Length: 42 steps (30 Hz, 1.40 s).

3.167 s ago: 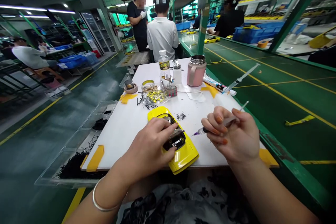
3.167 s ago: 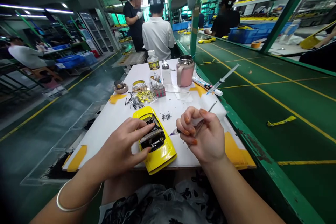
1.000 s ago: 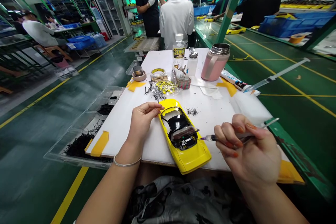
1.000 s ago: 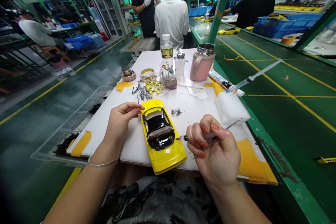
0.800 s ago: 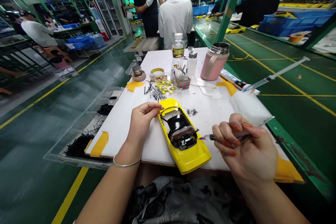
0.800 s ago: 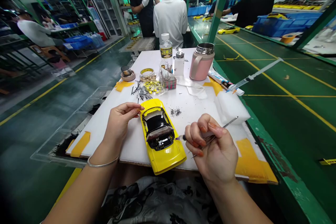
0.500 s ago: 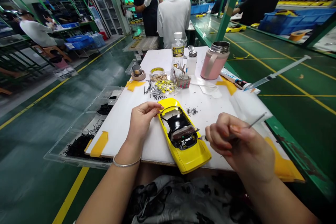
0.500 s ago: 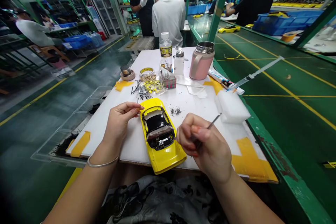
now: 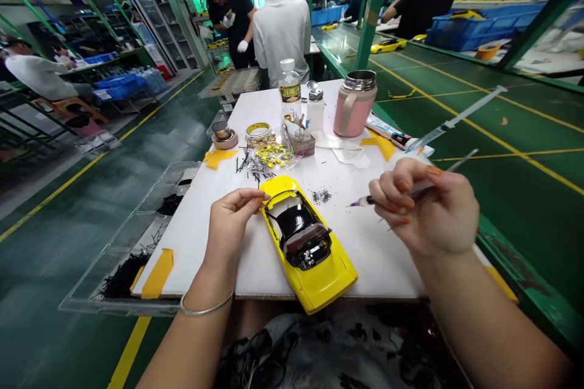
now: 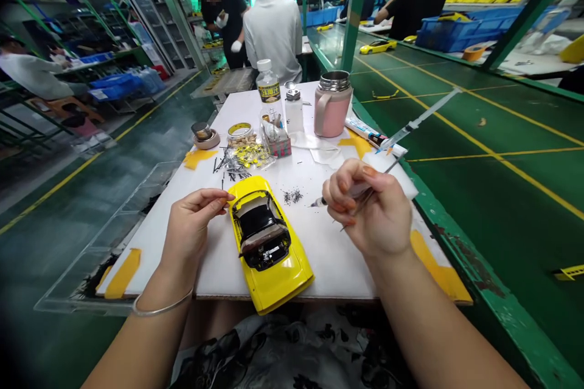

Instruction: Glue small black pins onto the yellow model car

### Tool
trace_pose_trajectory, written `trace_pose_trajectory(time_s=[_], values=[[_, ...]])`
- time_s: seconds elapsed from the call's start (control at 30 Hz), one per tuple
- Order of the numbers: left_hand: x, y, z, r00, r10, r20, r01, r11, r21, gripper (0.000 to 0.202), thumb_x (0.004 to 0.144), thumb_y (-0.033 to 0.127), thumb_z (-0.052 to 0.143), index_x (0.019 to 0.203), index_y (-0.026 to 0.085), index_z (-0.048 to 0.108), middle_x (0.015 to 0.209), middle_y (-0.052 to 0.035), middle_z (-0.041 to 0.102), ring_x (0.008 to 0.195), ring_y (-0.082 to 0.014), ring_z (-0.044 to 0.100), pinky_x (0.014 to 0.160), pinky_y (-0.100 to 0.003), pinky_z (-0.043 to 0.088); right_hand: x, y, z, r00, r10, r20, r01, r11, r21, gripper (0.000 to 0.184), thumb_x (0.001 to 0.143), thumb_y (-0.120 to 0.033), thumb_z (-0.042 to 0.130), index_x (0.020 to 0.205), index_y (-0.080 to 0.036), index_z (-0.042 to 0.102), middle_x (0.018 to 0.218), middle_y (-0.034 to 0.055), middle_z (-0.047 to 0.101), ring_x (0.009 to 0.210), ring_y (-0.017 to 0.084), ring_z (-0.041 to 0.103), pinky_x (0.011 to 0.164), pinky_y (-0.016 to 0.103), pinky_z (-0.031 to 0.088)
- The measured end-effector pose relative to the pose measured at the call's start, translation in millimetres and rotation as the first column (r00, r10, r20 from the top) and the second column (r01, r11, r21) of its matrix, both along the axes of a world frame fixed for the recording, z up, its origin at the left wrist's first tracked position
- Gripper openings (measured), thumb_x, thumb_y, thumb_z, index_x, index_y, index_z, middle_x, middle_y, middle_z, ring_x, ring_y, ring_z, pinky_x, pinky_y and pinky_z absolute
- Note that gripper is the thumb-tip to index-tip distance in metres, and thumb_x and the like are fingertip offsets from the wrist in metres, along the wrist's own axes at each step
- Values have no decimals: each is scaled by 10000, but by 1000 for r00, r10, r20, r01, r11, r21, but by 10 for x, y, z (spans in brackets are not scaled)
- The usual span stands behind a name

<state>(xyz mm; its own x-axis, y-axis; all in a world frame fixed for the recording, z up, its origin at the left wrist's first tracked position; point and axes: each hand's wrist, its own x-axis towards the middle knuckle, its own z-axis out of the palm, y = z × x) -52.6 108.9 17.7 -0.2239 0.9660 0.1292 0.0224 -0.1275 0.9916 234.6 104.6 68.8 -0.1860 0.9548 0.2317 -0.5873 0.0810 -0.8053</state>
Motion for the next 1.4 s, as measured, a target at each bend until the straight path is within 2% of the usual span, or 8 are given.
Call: trace_pose_trajectory(time_s=[0.17,0.57,1.2,1.4], values=[[-20,-9,-2,1000,22,-9,-22,1000,-12,160,725,304,867,848,218,814,854,-41,800,781,-149,697,681,-211,530,-86,40,-172,983,12,-182,-23,998,-61,257,807,-361,691,658,-199,560,547,-43,252,531,123,197,370,139,220],[-40,-17,10,996,93,-14,-93,995,-43,203,664,295,906,812,199,806,827,-48,798,708,-135,679,657,-200,556,-239,17,-338,944,142,-299,-170,983,-72,263,867,-381,598,691,-190,553,571,-26,311,547,130,226,406,160,203],[-77,-37,-22,994,105,-40,-107,992,-64,251,658,329,924,846,207,811,851,-33,799,713,-111,683,676,-154,563,-261,10,-383,939,166,-300,-193,979,-63,241,886,-362,569,721,-187,553,581,-26,325,541,125,225,414,171,194],[-80,-18,-26,992,123,-31,-125,989,-74,277,642,340,934,846,200,810,856,-42,796,723,-118,686,685,-157,571,-190,18,-312,918,146,-368,-182,981,-66,259,876,-362,592,694,-190,524,572,-37,286,548,126,216,401,175,172]])
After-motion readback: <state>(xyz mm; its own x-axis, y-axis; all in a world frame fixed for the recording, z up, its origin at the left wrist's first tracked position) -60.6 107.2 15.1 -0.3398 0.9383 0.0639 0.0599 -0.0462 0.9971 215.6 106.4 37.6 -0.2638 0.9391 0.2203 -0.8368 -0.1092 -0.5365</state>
